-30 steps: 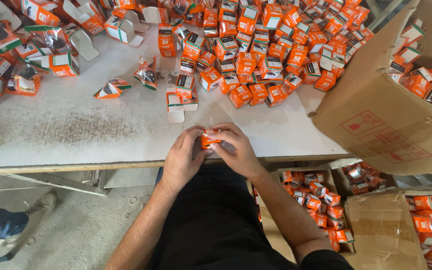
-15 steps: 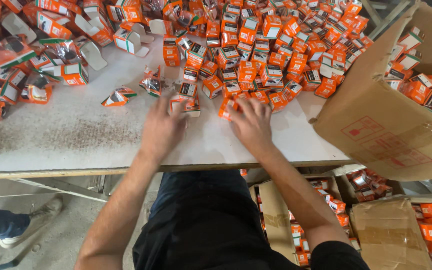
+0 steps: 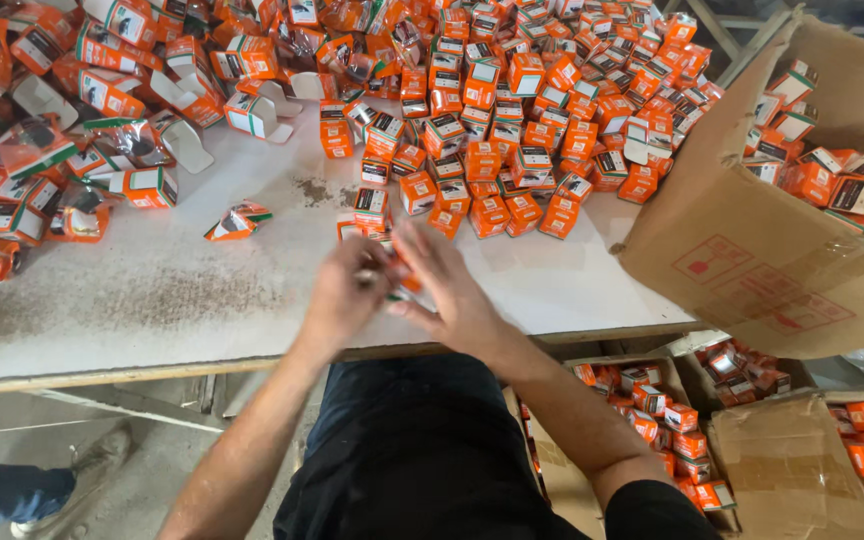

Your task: The person folds flat orange cardboard boxes into open cartons at a workbench. They pick up a folded flat box, press and fold the sides and flaps to shape it, and place the finished box onto a large pile of folded boxes on the table, repeating this with one box at a time.

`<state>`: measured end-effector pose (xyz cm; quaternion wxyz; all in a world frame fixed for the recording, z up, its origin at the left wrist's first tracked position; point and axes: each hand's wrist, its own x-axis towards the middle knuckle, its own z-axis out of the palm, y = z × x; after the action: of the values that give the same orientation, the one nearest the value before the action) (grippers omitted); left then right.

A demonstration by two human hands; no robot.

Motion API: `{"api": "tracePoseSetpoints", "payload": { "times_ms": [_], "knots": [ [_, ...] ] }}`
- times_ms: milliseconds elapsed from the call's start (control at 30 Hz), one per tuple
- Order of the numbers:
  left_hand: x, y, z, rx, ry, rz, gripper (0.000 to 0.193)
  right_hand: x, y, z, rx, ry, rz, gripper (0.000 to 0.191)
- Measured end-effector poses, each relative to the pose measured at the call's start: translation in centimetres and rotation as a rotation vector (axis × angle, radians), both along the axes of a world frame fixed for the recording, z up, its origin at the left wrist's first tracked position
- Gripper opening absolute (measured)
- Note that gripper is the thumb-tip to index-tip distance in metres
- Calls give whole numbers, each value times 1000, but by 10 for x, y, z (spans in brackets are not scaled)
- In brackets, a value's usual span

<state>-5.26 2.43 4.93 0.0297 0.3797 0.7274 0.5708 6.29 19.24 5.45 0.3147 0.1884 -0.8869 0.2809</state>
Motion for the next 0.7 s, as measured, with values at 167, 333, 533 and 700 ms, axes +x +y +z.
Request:
{"api": "tracePoseSetpoints", "payload": {
  "times_ms": [167, 333, 533, 700],
  "knots": [
    [-6, -25, -2, -275, 240, -197, 22, 4, -13, -15, 109, -130, -79, 57],
    [-104, 8, 32, -136, 547, 320, 15, 27, -17, -29, 276, 113, -351, 73],
    [-159, 67, 57, -235, 506, 384, 44, 32, -8, -53, -4, -87, -351, 70],
    [-161, 87, 49, -660, 349, 414, 34, 31, 1, -70, -67, -157, -367, 29]
  ]
}}
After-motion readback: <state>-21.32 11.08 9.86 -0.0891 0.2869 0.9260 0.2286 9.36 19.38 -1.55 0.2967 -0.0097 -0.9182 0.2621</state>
